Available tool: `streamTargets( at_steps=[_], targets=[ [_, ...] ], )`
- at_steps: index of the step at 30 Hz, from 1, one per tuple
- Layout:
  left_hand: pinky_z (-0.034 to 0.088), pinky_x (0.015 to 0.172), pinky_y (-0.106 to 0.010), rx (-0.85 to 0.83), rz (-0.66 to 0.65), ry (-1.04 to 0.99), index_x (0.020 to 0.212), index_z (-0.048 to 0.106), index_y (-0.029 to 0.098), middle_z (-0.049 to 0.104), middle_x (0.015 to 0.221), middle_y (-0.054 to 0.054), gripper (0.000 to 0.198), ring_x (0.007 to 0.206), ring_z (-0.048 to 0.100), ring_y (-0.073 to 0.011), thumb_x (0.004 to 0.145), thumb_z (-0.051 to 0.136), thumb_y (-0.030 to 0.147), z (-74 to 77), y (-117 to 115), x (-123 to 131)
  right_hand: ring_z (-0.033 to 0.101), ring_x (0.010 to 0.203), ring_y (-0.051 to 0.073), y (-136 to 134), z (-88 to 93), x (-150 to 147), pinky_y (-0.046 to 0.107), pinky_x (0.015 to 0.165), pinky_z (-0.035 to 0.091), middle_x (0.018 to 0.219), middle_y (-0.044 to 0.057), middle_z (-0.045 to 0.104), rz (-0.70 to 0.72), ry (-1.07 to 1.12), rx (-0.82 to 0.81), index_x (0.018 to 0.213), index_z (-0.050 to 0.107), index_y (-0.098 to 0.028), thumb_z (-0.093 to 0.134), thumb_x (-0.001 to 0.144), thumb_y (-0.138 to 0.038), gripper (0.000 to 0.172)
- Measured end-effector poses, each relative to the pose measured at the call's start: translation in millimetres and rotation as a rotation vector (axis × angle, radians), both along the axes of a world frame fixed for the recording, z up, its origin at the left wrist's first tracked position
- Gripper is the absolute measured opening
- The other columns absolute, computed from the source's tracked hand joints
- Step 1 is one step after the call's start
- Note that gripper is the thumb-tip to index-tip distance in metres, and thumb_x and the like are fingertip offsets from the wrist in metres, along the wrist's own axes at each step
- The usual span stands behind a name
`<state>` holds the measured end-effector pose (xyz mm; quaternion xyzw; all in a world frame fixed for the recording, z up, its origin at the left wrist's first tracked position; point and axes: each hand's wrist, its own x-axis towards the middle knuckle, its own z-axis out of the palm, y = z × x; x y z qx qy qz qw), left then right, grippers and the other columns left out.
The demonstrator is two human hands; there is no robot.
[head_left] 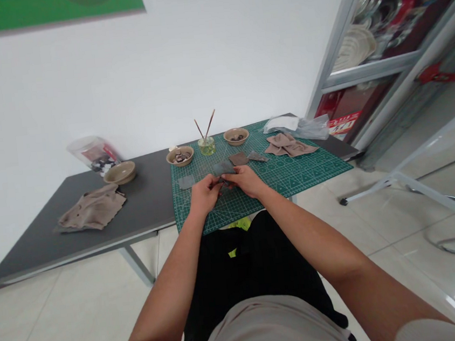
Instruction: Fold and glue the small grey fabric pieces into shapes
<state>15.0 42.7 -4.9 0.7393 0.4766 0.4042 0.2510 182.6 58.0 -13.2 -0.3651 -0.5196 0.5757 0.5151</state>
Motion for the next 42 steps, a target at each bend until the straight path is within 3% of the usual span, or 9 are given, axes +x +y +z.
streamTargets(
  at_steps=[5,11,19,27,33,38,42],
  targets=[
    [0.039,0.058,-0.025,0.039,0.042,0.062,0.067,0.050,0.020,0.056,0.059,0.004,0.017,0.060,0.058,-0.0134,0.080,0.059,0.028,-2.2,0.3,-0.1,0.052,0.054,0.010,-0.4,-0.4,-2.2,0.024,0.053,0.041,0.063,0.000,0.063,-0.021,-0.031,0.029,0.074,0.066,-0.014,0.076,0.066,-0.041,0.030],
    [0.042,0.055,-0.025,-0.078,-0.006,-0.144,0.068,0.044,0.020,0.058,0.063,0.005,0.017,0.054,0.055,-0.0116,0.077,0.058,0.025,-5.5,5.4,-1.1,0.057,0.064,0.012,-2.9,2.6,-2.4,0.025,0.059,0.045,0.073,0.002,0.067,0.035,0.010,0.021,0.081,0.068,-0.014,0.079,0.062,-0.038,0.033],
    [0.035,0.056,-0.025,0.020,0.027,0.042,0.065,0.045,0.020,0.051,0.055,0.005,0.019,0.055,0.048,-0.0113,0.078,0.058,0.026,-0.9,0.3,-0.7,0.051,0.054,0.010,-1.3,0.2,-3.8,0.025,0.053,0.040,0.061,-0.001,0.061,-0.031,-0.026,0.045,0.074,0.065,-0.014,0.076,0.065,-0.042,0.032],
    [0.034,0.051,-0.024,-0.112,-0.009,-0.164,0.067,0.041,0.021,0.053,0.056,0.006,0.021,0.049,0.048,-0.0108,0.076,0.059,0.027,-2.1,1.8,-0.3,0.057,0.062,0.012,-0.5,-0.2,-2.4,0.026,0.059,0.044,0.071,0.002,0.067,0.037,0.003,0.014,0.079,0.069,-0.013,0.080,0.060,-0.041,0.035],
    [0.035,0.056,-0.024,-0.016,-0.021,-0.032,0.065,0.042,0.020,0.049,0.057,0.006,0.020,0.057,0.046,-0.0109,0.076,0.058,0.025,-4.1,3.7,0.0,0.052,0.053,0.011,3.8,-1.4,-5.5,0.026,0.054,0.042,0.061,0.000,0.062,-0.004,-0.020,-0.006,0.072,0.065,-0.014,0.077,0.064,-0.043,0.032],
    [0.036,0.056,-0.023,-0.055,0.038,-0.130,0.069,0.043,0.020,0.053,0.059,0.006,0.018,0.057,0.049,-0.0109,0.077,0.059,0.026,-2.5,3.5,0.5,0.060,0.063,0.013,3.5,0.5,-4.2,0.027,0.062,0.047,0.072,0.003,0.068,0.045,0.037,-0.060,0.078,0.069,-0.013,0.083,0.057,-0.039,0.036],
    [0.036,0.057,-0.023,-0.055,0.009,-0.113,0.067,0.043,0.020,0.051,0.059,0.006,0.018,0.058,0.048,-0.0108,0.075,0.059,0.023,-2.7,4.8,0.4,0.058,0.061,0.012,3.6,0.0,-4.5,0.027,0.061,0.046,0.069,0.003,0.068,0.037,0.035,-0.061,0.075,0.069,-0.013,0.082,0.058,-0.039,0.033]
  ],
)
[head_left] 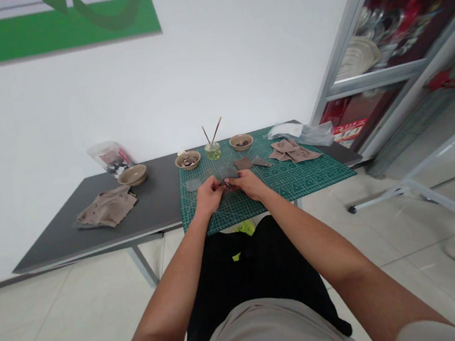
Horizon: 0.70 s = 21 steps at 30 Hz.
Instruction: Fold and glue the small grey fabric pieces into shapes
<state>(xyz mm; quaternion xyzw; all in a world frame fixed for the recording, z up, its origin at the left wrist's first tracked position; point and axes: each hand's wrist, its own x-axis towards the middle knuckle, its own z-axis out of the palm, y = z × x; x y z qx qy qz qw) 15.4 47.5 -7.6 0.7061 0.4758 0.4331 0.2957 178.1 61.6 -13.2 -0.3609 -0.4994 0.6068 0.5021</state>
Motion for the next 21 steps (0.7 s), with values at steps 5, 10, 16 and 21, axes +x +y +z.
streamTargets(
  at_steps=[5,10,16,21],
  targets=[
    [0.034,0.056,-0.023,0.043,0.011,0.054,0.066,0.042,0.020,0.048,0.058,0.006,0.018,0.057,0.045,-0.0108,0.075,0.058,0.023,-0.2,0.0,0.6,0.056,0.058,0.012,1.0,-2.3,-0.7,0.026,0.058,0.045,0.065,0.002,0.066,-0.044,-0.023,0.017,0.073,0.069,-0.013,0.081,0.060,-0.038,0.031],
    [0.035,0.055,-0.023,-0.033,0.006,-0.034,0.068,0.043,0.020,0.053,0.059,0.005,0.017,0.055,0.048,-0.0109,0.075,0.058,0.023,0.8,0.0,0.9,0.060,0.066,0.013,0.0,-0.6,1.3,0.026,0.064,0.047,0.073,0.004,0.069,0.014,0.007,-0.012,0.078,0.070,-0.012,0.084,0.056,-0.036,0.035],
    [0.034,0.057,-0.024,0.065,-0.025,0.059,0.066,0.043,0.020,0.048,0.059,0.006,0.019,0.059,0.046,-0.0109,0.075,0.058,0.023,-1.5,0.7,0.5,0.054,0.055,0.011,0.6,-0.6,0.3,0.025,0.056,0.042,0.061,0.002,0.064,-0.034,-0.035,0.018,0.070,0.067,-0.013,0.080,0.060,-0.042,0.033],
    [0.035,0.055,-0.024,-0.009,0.024,-0.026,0.068,0.044,0.020,0.052,0.059,0.005,0.017,0.057,0.049,-0.0113,0.075,0.059,0.021,-1.1,1.9,0.8,0.057,0.061,0.012,-0.2,-1.2,1.9,0.027,0.061,0.044,0.069,0.002,0.067,0.005,-0.027,0.027,0.076,0.068,-0.014,0.082,0.059,-0.039,0.034]
  ],
)
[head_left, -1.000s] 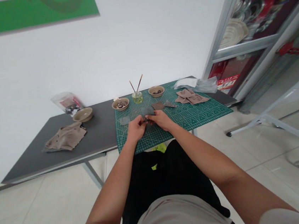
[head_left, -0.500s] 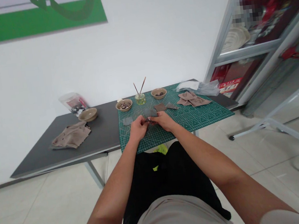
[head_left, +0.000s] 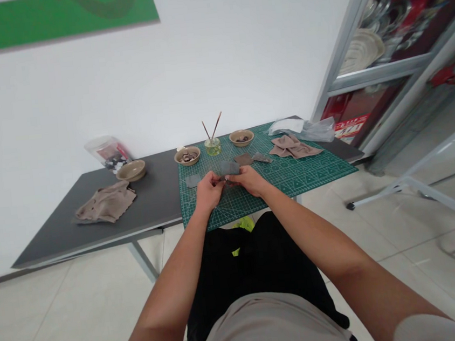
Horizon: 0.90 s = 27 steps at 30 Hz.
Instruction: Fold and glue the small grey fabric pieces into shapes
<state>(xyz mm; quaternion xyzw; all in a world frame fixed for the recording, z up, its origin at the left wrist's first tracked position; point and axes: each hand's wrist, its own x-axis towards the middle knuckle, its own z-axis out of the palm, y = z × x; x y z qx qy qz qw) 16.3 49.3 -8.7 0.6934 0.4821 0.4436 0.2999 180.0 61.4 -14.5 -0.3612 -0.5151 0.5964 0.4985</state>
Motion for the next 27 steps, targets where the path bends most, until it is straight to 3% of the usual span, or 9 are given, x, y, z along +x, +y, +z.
streamTargets(
  at_steps=[4,7,10,14,20,27],
  targets=[
    [0.033,0.055,-0.024,0.020,-0.052,0.019,0.068,0.043,0.020,0.049,0.059,0.006,0.018,0.056,0.046,-0.0110,0.074,0.060,0.019,0.7,-1,0,0.054,0.056,0.012,1,0.1,-2,0.026,0.057,0.041,0.062,0.002,0.063,-0.031,-0.042,0.007,0.072,0.066,-0.013,0.079,0.062,-0.041,0.032],
    [0.033,0.057,-0.024,0.078,-0.078,0.097,0.067,0.044,0.020,0.049,0.060,0.006,0.017,0.059,0.046,-0.0108,0.075,0.060,0.018,1.8,-4,1,0.050,0.049,0.011,3,-0.7,-6,0.026,0.051,0.039,0.055,0.001,0.060,-0.130,-0.103,0.015,0.066,0.063,-0.014,0.077,0.064,-0.041,0.031],
    [0.033,0.057,-0.024,0.106,-0.019,0.105,0.067,0.046,0.019,0.047,0.059,0.006,0.020,0.058,0.044,-0.0104,0.077,0.062,0.023,2.7,-5,2,0.052,0.050,0.011,5,-1.3,-8,0.026,0.051,0.041,0.058,0.001,0.061,-0.218,-0.039,-0.015,0.067,0.063,-0.014,0.079,0.062,-0.042,0.032],
    [0.039,0.059,-0.024,0.115,0.036,-0.036,0.072,0.051,0.019,0.054,0.066,0.004,0.016,0.061,0.051,-0.0108,0.078,0.064,0.027,1.0,1,-1,0.061,0.063,0.014,3,-0.2,-6,0.028,0.061,0.049,0.075,0.003,0.068,-0.189,0.118,-0.045,0.079,0.066,-0.016,0.083,0.058,-0.040,0.036],
    [0.047,0.059,-0.025,-0.035,-0.092,-0.383,0.088,0.053,0.020,0.058,0.063,0.006,0.023,0.057,0.058,-0.0115,0.074,0.069,0.029,0.7,7,-4,0.062,0.070,0.015,-2,0.3,-3,0.031,0.069,0.051,0.080,0.002,0.069,-0.165,0.148,0.003,0.080,0.068,-0.016,0.084,0.056,-0.037,0.035],
    [0.049,0.063,-0.025,-0.078,-0.151,-0.389,0.086,0.060,0.017,0.063,0.068,0.004,0.023,0.061,0.060,-0.0114,0.069,0.072,0.026,1.0,8,-4,0.060,0.069,0.014,-3,-0.9,-3,0.028,0.065,0.048,0.080,0.003,0.070,-0.122,0.097,0.064,0.084,0.070,-0.015,0.081,0.062,-0.037,0.033]
  ],
)
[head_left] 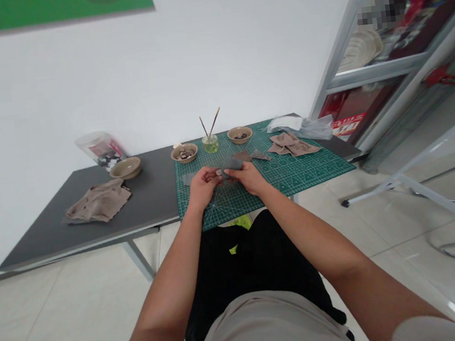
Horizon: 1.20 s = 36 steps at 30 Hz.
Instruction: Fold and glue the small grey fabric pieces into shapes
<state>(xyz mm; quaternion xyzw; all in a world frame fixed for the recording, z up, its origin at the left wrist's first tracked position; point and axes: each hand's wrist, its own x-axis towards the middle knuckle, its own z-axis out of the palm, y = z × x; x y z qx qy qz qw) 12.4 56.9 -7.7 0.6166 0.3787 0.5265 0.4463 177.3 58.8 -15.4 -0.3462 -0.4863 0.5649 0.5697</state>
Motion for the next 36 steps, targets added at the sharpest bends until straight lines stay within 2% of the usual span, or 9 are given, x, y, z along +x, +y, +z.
streamTargets(
  at_steps=[6,10,14,19,25,29,36],
  targets=[
    [0.047,0.063,-0.026,0.055,0.023,0.164,0.085,0.062,0.018,0.062,0.066,0.004,0.011,0.060,0.060,-0.0126,0.074,0.064,0.023,-2.1,2,-3,0.059,0.068,0.013,0,1.7,2,0.027,0.064,0.047,0.080,0.002,0.069,0.036,-0.021,-0.010,0.084,0.069,-0.015,0.084,0.057,-0.034,0.036],
    [0.045,0.061,-0.026,0.113,0.030,0.263,0.083,0.060,0.019,0.059,0.063,0.003,0.005,0.059,0.057,-0.0128,0.081,0.056,0.022,-2.8,-1,0,0.059,0.067,0.013,0,2.3,2,0.027,0.064,0.048,0.077,0.002,0.068,0.062,-0.024,-0.032,0.083,0.069,-0.015,0.084,0.059,-0.036,0.035],
    [0.043,0.058,-0.025,0.121,0.060,0.382,0.081,0.052,0.021,0.059,0.063,0.003,0.005,0.056,0.056,-0.0132,0.085,0.051,0.019,-2.8,-6,3,0.061,0.068,0.014,1,2.7,3,0.027,0.064,0.048,0.077,0.002,0.069,0.106,-0.028,-0.046,0.085,0.069,-0.016,0.082,0.061,-0.037,0.034],
    [0.043,0.064,-0.027,0.204,0.177,0.620,0.081,0.050,0.021,0.061,0.070,0.000,0.008,0.067,0.059,-0.0164,0.086,0.050,0.015,-0.6,-11,3,0.061,0.069,0.014,0,4.0,4,0.029,0.067,0.049,0.077,0.003,0.069,0.144,-0.105,-0.057,0.083,0.071,-0.015,0.081,0.062,-0.040,0.034],
    [0.042,0.065,-0.027,0.239,0.181,0.754,0.085,0.048,0.022,0.062,0.075,-0.003,0.011,0.073,0.062,-0.0192,0.085,0.048,0.010,1.9,-15,7,0.058,0.060,0.013,-1,-0.3,2,0.027,0.062,0.047,0.067,0.002,0.066,0.074,-0.189,0.013,0.077,0.070,-0.013,0.076,0.067,-0.045,0.033],
    [0.039,0.062,-0.028,0.240,0.198,0.760,0.083,0.047,0.022,0.062,0.075,-0.004,0.011,0.072,0.061,-0.0203,0.085,0.048,0.011,1.3,-16,9,0.058,0.060,0.014,2,-4.9,-1,0.028,0.063,0.047,0.066,0.002,0.067,0.015,-0.225,0.033,0.076,0.070,-0.014,0.074,0.069,-0.045,0.033],
    [0.040,0.062,-0.028,0.195,0.200,0.603,0.079,0.047,0.022,0.062,0.070,-0.001,0.012,0.067,0.059,-0.0189,0.082,0.050,0.010,1.2,-10,6,0.059,0.066,0.014,-1,-0.8,1,0.031,0.070,0.048,0.072,0.002,0.069,0.117,-0.129,0.023,0.077,0.071,-0.014,0.080,0.062,-0.042,0.032]
  ],
)
